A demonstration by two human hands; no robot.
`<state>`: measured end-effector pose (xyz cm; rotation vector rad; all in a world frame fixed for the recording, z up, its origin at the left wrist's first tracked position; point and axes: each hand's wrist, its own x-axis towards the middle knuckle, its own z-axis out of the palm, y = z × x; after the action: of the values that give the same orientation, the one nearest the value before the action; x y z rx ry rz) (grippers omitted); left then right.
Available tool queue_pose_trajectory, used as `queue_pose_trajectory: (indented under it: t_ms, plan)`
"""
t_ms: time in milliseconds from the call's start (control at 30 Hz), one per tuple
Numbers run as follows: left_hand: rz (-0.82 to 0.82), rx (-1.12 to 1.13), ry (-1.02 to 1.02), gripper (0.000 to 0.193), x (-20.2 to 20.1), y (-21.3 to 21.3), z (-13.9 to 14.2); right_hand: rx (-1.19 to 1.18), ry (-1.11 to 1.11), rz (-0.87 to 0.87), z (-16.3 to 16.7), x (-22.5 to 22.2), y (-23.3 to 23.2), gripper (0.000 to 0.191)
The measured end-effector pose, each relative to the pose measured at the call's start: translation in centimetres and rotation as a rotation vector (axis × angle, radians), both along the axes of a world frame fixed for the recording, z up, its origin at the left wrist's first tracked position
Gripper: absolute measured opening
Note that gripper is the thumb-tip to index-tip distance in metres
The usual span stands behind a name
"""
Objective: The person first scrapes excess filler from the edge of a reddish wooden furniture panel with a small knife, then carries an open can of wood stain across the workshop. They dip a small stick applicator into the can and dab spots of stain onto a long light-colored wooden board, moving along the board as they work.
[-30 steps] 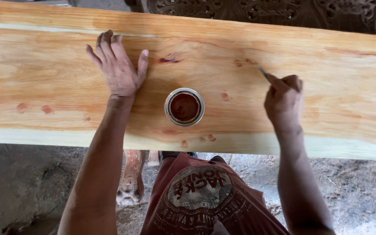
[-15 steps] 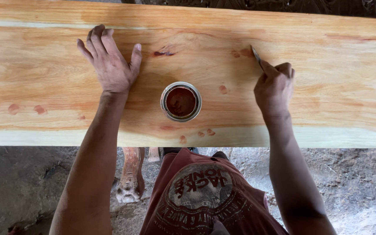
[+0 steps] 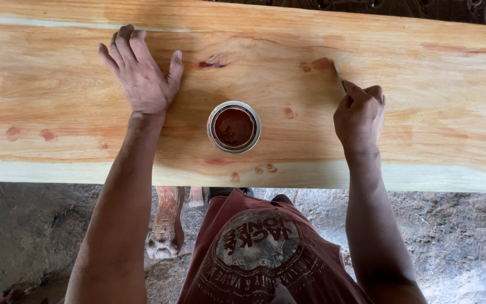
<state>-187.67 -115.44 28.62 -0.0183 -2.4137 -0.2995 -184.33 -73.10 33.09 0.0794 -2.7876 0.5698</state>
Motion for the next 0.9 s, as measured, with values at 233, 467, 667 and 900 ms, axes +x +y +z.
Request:
queue_pose_trajectory:
  t_ms: [233,467,667,900]
  plan:
    - [0.003,0.002,-0.002,0.063,0.1,0.1,0.2,0.109,0.197,0.053,-1.0,-1.3,-0.4,0.031]
    - [-0.002,-0.007,0.002,0.062,0.1,0.1,0.2,-0.004,0.045,0.088,-1.0,-1.6,2.6,0.037]
    - [0.001,-0.021,-0.004,0.062,0.1,-0.1,-0.2,0.094,0.052,-0.09,-1.9,-1.4,2.2,0.033]
    - [0.008,-0.023,-0.006,0.062,0.0,0.0,-0.1,0.071,0.06,-0.053,-1.1,-1.0,1.9,0.043]
